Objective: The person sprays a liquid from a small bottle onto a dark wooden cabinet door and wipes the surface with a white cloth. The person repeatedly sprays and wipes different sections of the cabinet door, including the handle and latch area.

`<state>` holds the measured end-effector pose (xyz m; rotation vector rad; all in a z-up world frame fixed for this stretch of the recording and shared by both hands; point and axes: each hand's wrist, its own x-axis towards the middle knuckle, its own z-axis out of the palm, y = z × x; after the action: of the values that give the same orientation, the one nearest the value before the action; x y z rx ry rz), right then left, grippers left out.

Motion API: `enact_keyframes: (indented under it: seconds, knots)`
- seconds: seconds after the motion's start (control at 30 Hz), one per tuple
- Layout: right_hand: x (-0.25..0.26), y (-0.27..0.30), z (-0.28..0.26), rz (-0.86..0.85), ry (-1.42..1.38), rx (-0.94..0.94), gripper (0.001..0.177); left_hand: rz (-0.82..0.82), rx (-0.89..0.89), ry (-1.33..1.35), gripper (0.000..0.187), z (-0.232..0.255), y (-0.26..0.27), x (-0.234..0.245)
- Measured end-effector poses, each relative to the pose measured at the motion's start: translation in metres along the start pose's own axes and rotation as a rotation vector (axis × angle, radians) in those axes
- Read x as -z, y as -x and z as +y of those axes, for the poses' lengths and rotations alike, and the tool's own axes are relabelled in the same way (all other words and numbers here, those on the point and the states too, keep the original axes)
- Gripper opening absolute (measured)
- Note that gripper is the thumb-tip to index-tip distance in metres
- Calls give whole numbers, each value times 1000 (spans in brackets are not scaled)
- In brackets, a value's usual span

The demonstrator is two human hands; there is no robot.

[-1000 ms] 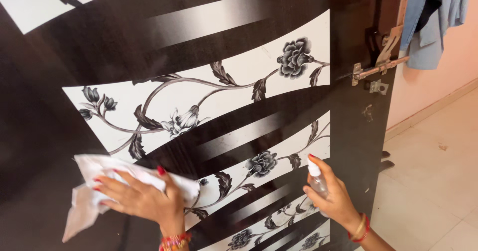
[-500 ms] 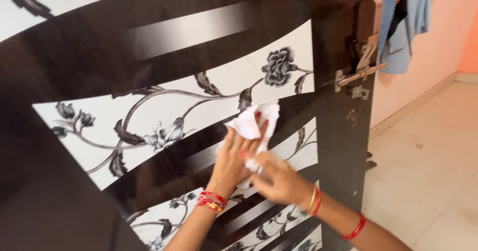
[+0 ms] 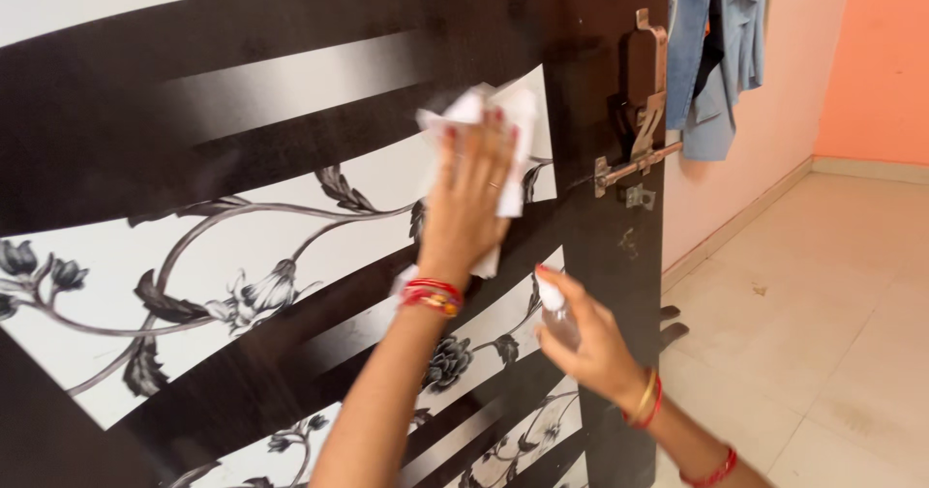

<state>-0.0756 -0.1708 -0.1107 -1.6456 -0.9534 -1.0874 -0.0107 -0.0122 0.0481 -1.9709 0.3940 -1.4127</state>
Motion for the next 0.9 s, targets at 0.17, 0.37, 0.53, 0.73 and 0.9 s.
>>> enact_keyframes:
  seconds: [0.17,0.37,0.53,0.73,0.9]
  knots:
    - [9,47,12,77,-242,-452,77,-41,-187,75,98,68,-28,-26]
    - [25,78,32,143,-253,-593,81,25,-82,159,94,91,-69,-49]
    - [32,78,42,191,-297,-616,83,10,-114,176,99,111,-81,-50]
    - [34,81,46,174,-283,-584,83,99,-188,416,73,141,-75,-76]
    - [42,81,49,192,-300,-578,84,239,-72,755,49,149,-79,-86]
